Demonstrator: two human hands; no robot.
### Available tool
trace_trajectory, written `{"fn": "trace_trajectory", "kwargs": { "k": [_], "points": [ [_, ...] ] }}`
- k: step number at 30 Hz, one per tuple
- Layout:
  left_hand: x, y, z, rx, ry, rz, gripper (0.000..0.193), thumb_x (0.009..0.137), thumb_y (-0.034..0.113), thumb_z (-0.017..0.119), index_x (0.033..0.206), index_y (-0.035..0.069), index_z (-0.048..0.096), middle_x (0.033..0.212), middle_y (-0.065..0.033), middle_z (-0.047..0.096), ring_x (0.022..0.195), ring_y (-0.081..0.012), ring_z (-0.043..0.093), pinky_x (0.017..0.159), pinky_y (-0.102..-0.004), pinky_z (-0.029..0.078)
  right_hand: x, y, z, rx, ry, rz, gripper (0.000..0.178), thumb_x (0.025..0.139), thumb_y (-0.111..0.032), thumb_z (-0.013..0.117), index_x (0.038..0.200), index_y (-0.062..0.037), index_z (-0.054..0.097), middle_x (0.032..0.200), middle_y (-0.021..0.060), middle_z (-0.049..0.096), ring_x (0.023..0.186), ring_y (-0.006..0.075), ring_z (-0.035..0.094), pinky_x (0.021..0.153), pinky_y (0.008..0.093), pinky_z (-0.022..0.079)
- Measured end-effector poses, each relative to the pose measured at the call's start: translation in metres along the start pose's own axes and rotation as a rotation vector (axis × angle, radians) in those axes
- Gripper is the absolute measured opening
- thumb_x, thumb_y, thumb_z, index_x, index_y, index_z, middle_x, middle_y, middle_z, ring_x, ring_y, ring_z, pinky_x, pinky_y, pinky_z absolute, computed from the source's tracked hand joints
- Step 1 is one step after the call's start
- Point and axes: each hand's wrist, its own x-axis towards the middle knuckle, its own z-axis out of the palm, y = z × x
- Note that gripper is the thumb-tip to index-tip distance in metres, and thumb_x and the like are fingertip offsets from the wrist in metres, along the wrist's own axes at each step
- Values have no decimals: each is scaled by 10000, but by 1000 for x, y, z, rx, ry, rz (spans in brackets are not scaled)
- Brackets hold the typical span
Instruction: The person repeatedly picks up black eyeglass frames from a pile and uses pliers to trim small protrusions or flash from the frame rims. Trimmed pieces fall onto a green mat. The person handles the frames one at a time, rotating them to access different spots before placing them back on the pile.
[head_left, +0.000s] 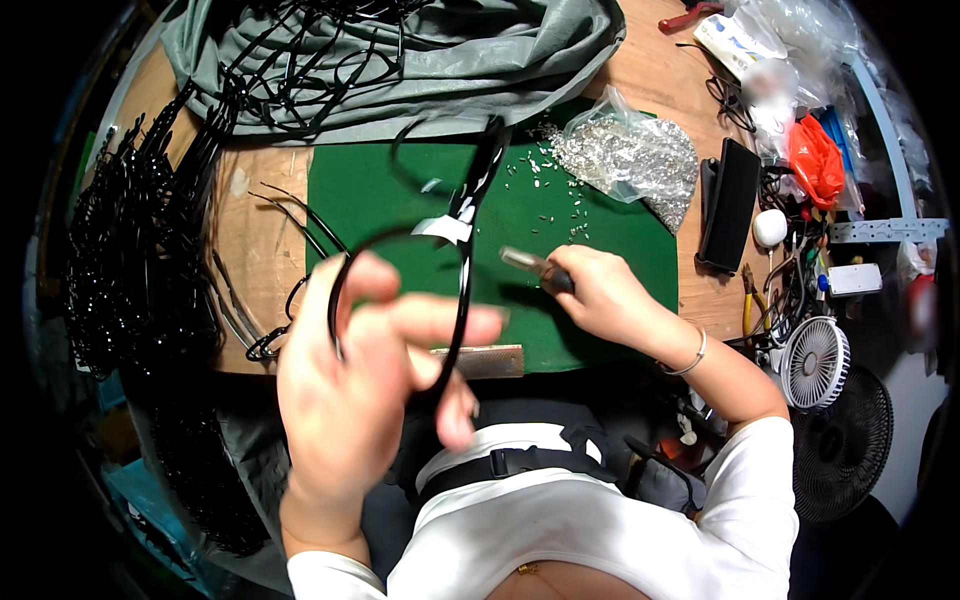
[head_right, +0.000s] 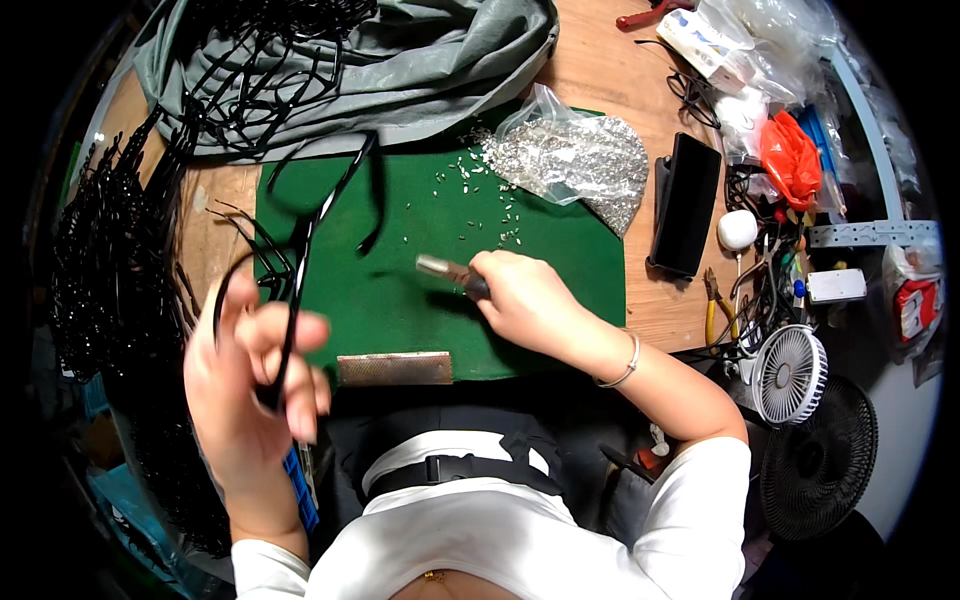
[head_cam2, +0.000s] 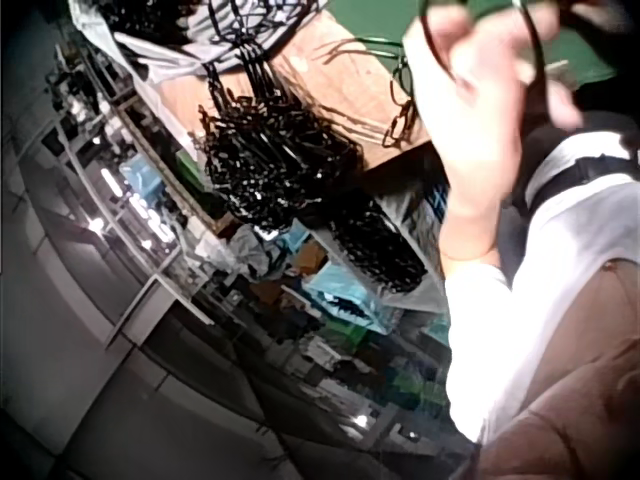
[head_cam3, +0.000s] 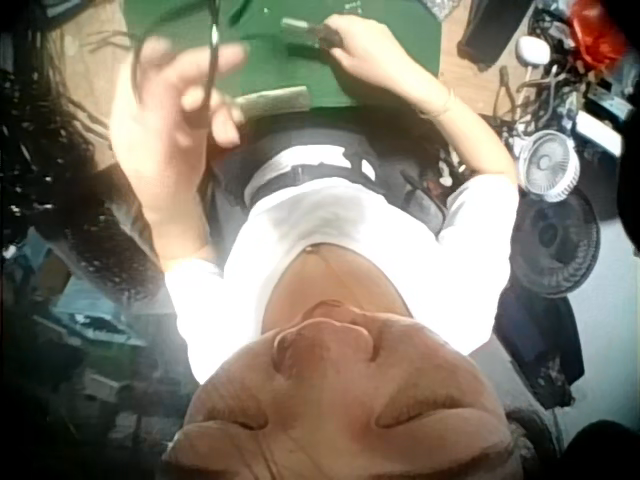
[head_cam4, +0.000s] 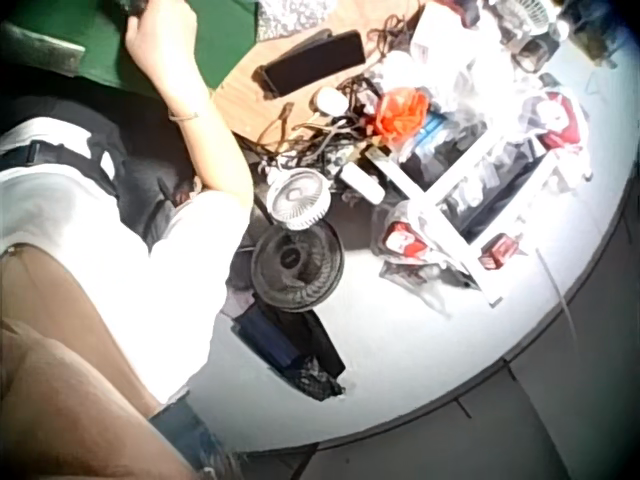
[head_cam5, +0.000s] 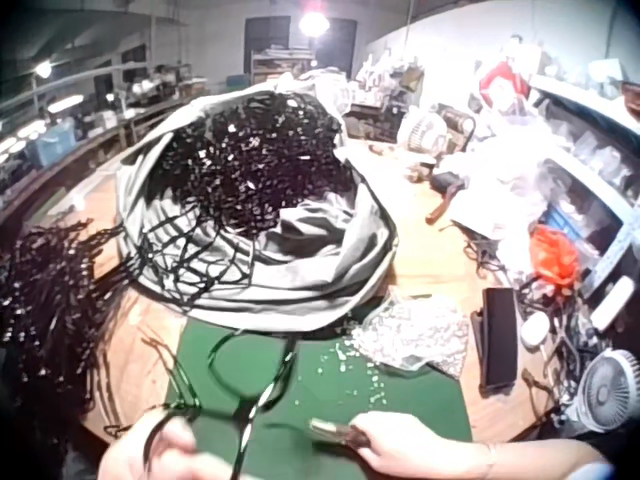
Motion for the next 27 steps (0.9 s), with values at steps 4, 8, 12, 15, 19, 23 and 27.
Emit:
{"fn": "trace_trajectory", "kwargs": {
  "k": [4, 8, 12, 15, 19, 23, 27],
  "points": [
    [-35, -25, -19, 89, -112, -118, 724, 699, -133, 571, 1250, 14, 125, 1058, -224, 524, 631, -84, 554, 633, -190, 443, 2, 0, 8, -72, 9, -55, 142, 694, -68, 589, 794, -2, 512, 722, 154, 535, 702, 336, 542, 624, 400, 439],
    [-36, -58, -12, 183, -126, 74, 866, 703, -106, 590, 1317, 75, 7, 1012, -184, 541, 639, -37, 472, 644, -163, 382, 5, -6, 9, -210, -47, -34, 148, 701, -83, 587, 781, 8, 502, 711, 158, 529, 704, 338, 541, 637, 400, 442],
    [-29, -63, -12, 119, -226, 28, 995, 623, -116, 620, 1342, 105, -33, 1043, -165, 499, 687, -69, 487, 676, -203, 450, -3, -17, -8, 54, -37, 48, 142, 705, -71, 592, 779, 8, 499, 718, 163, 527, 711, 336, 543, 628, 391, 432],
    [-22, -73, -10, 309, -219, 92, 926, 677, -120, 597, 1338, 85, -18, 1120, -170, 475, 776, -107, 543, 751, -236, 452, -20, -54, -37, 448, -66, 156, 132, 748, -82, 604, 816, -1, 526, 752, 132, 550, 637, 234, 562, 588, 310, 438],
    [-20, -81, 5, 539, -150, 264, 878, 699, -107, 579, 1334, 51, -7, 1168, -164, 456, 858, -126, 534, 782, -235, 459, -36, -66, -24, 703, 96, 41, 135, 753, -44, 621, 832, 7, 525, 732, 88, 540, 637, 155, 551, 576, 259, 433],
    [-21, -88, 11, 576, -110, 336, 881, 690, -106, 581, 1333, 45, -2, 1185, -165, 451, 882, -130, 524, 800, -240, 456, -42, -63, -14, 703, 181, 33, 147, 774, -68, 619, 836, 11, 512, 721, 74, 527, 629, 125, 524, 562, 247, 428],
    [-21, -87, 10, 593, -127, 329, 870, 701, -105, 577, 1331, 45, -4, 1196, -177, 449, 916, -151, 533, 818, -259, 458, -35, -67, -20, 1264, -42, 384, 185, 810, -174, 612, 842, -25, 507, 749, 2, 510, 683, 59, 450, 610, 207, 386]
  ]
}}
